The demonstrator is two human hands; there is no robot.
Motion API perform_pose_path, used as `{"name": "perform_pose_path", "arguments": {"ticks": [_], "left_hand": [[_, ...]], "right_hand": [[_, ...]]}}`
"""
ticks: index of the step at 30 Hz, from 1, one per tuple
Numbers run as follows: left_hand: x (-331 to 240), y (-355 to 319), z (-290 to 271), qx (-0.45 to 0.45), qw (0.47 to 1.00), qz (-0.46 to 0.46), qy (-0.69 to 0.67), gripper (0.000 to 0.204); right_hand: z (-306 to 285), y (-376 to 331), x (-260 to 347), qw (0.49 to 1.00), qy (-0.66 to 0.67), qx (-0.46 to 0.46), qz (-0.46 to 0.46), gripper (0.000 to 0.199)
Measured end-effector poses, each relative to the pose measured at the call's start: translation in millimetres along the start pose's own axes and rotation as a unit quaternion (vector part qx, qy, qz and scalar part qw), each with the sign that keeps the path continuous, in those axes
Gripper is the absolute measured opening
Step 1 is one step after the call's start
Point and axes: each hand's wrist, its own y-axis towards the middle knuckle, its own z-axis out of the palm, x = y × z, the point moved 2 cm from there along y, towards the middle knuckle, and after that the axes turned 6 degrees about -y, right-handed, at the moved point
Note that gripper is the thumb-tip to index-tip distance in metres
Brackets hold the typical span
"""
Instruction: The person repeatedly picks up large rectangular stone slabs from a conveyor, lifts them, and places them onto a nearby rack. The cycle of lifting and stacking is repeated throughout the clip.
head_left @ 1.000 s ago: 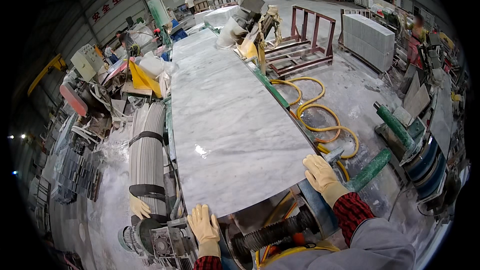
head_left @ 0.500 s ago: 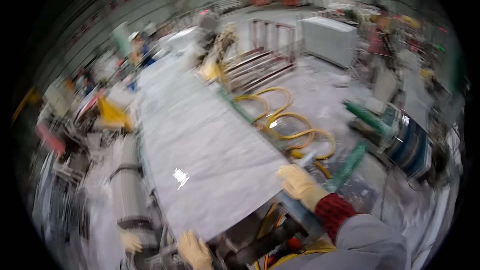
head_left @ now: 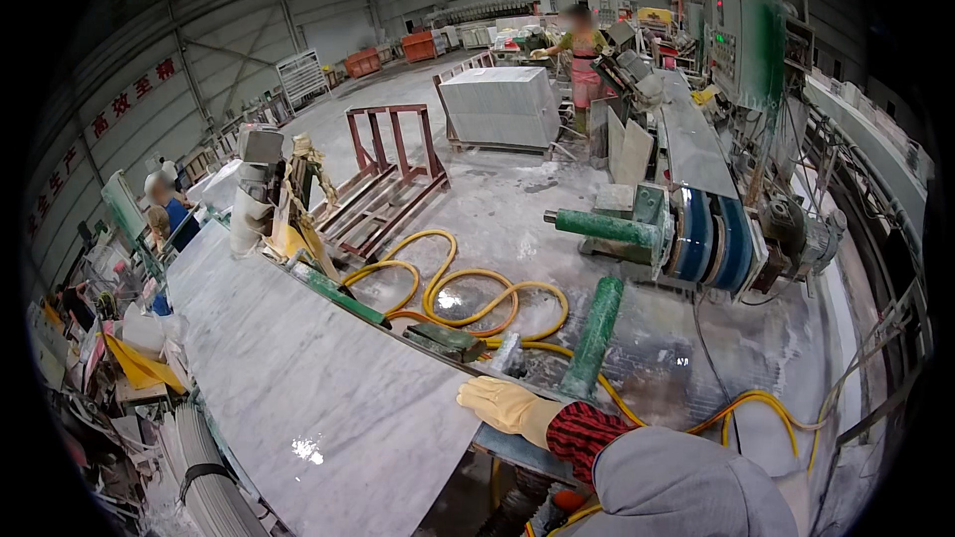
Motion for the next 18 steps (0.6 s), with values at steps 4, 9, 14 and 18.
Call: {"name": "perform_pose_path", "arguments": {"ticks": [4,9,14,18], "left_hand": [[3.3,-3.3,0.9,-0.025,0.999,0.013,-0.019,0.047],[0.5,-4.9,-2.1,-0.015,1.000,0.005,-0.020,0.046],[1.0,-7.9,-0.7,-0.015,1.000,0.011,-0.015,0.047],[-5.4,-4.1,-7.6,0.001,1.000,-0.006,-0.025,0.048]], "right_hand": [[-4.3,1.7,3.7,1.000,0.001,-0.001,0.000,0.044],[-7.2,0.3,5.4,0.999,-0.014,-0.024,-0.017,0.043],[-12.0,3.0,7.3,1.000,-0.025,-0.005,-0.012,0.042],[-16.7,1.5,11.1,1.000,-0.010,-0.017,-0.001,0.042]]}}
